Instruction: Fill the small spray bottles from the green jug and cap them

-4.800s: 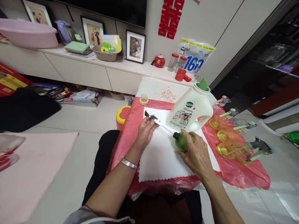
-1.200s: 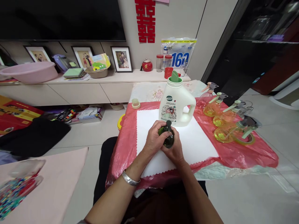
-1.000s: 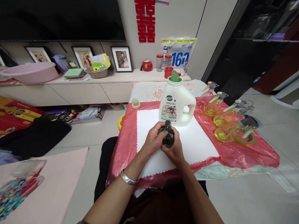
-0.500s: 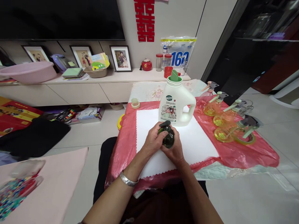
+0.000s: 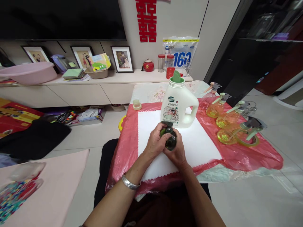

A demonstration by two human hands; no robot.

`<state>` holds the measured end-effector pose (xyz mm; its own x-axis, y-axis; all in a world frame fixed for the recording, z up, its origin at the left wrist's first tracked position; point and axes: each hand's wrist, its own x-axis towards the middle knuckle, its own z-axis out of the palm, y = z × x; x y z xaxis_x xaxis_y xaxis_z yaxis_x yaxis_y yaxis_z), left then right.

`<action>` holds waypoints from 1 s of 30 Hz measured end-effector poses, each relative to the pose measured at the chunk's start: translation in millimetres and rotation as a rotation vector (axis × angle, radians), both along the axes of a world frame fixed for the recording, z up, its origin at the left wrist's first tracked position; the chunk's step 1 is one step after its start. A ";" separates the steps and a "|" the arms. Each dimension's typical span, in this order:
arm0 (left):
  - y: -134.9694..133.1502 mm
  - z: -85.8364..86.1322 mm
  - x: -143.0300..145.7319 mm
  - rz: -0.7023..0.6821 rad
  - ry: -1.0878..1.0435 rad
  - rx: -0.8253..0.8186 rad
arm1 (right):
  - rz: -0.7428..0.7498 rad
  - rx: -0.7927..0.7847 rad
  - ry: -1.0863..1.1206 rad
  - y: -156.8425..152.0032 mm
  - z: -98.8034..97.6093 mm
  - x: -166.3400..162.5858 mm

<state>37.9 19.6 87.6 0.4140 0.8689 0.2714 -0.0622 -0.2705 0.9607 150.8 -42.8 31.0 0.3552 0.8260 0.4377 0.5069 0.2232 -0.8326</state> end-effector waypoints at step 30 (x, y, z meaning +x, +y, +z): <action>-2.9 11.7 5.3 0.047 -0.015 -0.020 | -0.011 0.002 0.003 0.1 0.2 0.3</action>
